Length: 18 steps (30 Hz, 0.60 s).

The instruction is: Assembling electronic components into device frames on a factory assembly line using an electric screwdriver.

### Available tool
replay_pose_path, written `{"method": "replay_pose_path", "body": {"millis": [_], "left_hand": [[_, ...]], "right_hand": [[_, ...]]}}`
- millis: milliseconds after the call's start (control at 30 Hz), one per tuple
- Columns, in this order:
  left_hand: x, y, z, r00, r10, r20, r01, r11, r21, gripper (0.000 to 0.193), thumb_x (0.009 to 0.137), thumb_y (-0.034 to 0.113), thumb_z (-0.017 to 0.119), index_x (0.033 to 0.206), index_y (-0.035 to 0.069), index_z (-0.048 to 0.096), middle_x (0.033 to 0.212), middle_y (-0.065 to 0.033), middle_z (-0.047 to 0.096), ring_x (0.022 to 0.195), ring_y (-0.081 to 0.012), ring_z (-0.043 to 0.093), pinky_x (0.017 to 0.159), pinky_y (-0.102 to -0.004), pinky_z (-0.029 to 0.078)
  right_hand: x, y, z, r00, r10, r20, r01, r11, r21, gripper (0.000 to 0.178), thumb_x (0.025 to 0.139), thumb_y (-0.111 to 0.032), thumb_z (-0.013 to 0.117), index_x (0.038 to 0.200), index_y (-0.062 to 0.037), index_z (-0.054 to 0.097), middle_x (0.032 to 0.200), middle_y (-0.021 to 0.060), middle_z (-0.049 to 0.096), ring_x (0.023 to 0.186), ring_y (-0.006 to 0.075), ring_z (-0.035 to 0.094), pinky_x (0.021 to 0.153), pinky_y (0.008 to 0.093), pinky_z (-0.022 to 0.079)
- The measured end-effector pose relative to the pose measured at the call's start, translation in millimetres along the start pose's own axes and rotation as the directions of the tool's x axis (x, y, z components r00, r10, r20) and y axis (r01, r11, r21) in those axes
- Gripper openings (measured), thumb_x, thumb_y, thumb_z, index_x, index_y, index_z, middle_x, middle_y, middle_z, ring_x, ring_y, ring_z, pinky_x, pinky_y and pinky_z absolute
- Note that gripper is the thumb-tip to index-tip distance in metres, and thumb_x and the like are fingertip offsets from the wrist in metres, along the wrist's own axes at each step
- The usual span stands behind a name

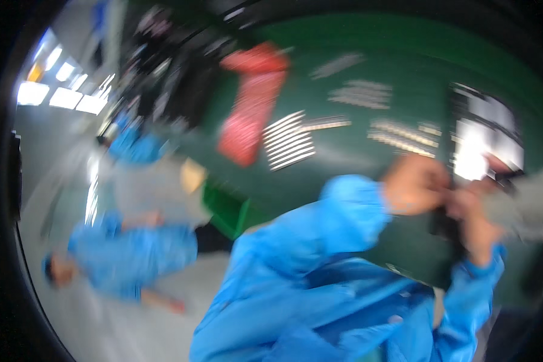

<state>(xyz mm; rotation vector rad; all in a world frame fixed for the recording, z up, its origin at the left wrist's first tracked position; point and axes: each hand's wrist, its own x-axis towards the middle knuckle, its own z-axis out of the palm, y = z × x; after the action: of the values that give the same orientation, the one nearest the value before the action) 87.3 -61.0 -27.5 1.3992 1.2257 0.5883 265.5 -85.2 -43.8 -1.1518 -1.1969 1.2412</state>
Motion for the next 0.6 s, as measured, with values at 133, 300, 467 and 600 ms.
{"method": "replay_pose_path", "body": {"millis": [133,300,467,600], "left_hand": [[-10.4,-13.2,-1.4,0.993,0.118,-0.022,-0.121,0.979,-0.165,0.009,0.076,0.003,0.067,0.081,-0.002,0.061,0.072,-0.0068,0.062,0.063,-0.0112,0.059,0.054,-0.0242,0.049],[-12.7,3.6,12.4,0.995,0.09,-0.044,-0.092,0.994,-0.052,0.015,0.078,0.009,0.067,0.077,-0.004,0.062,0.055,-0.0041,0.059,0.049,-0.0037,0.051,0.043,-0.0193,0.038],[-11.0,10.3,14.1,0.997,0.036,-0.073,-0.039,0.998,-0.042,0.014,0.076,0.008,0.069,0.076,-0.004,0.062,0.058,-0.0052,0.06,0.047,-0.0037,0.051,0.043,-0.0198,0.039],[-16.1,4.6,20.9,0.961,0.228,-0.156,-0.2,0.963,0.179,0.012,0.073,0.007,0.071,0.075,-0.001,0.063,0.06,-0.0061,0.059,0.047,-0.0087,0.053,0.044,-0.0228,0.042]], "right_hand": [[18.3,-58.2,-10.7,0.961,-0.269,0.066,0.265,0.962,0.073,0.043,0.07,-0.002,0.071,0.106,0.0031,0.05,0.067,0.0003,0.053,0.06,0.0084,0.05,0.054,0.0225,0.041],[23.5,-76.6,-91.5,0.824,-0.369,-0.429,0.443,0.892,0.084,0.031,0.073,0.002,0.067,0.098,0.0019,0.05,0.058,0.0041,0.054,0.044,0.0111,0.05,0.04,0.0237,0.038],[32.5,-53.0,-118.9,0.762,-0.413,-0.498,0.496,0.868,0.04,0.028,0.073,0.003,0.066,0.096,0.0022,0.05,0.057,0.004,0.054,0.043,0.0107,0.05,0.04,0.0233,0.039],[39.8,-52.8,-111.0,0.777,-0.385,-0.498,0.43,0.902,-0.026,0.029,0.072,0.003,0.067,0.097,0.0034,0.052,0.055,0.0034,0.053,0.044,0.0101,0.049,0.04,0.0236,0.039]]}}
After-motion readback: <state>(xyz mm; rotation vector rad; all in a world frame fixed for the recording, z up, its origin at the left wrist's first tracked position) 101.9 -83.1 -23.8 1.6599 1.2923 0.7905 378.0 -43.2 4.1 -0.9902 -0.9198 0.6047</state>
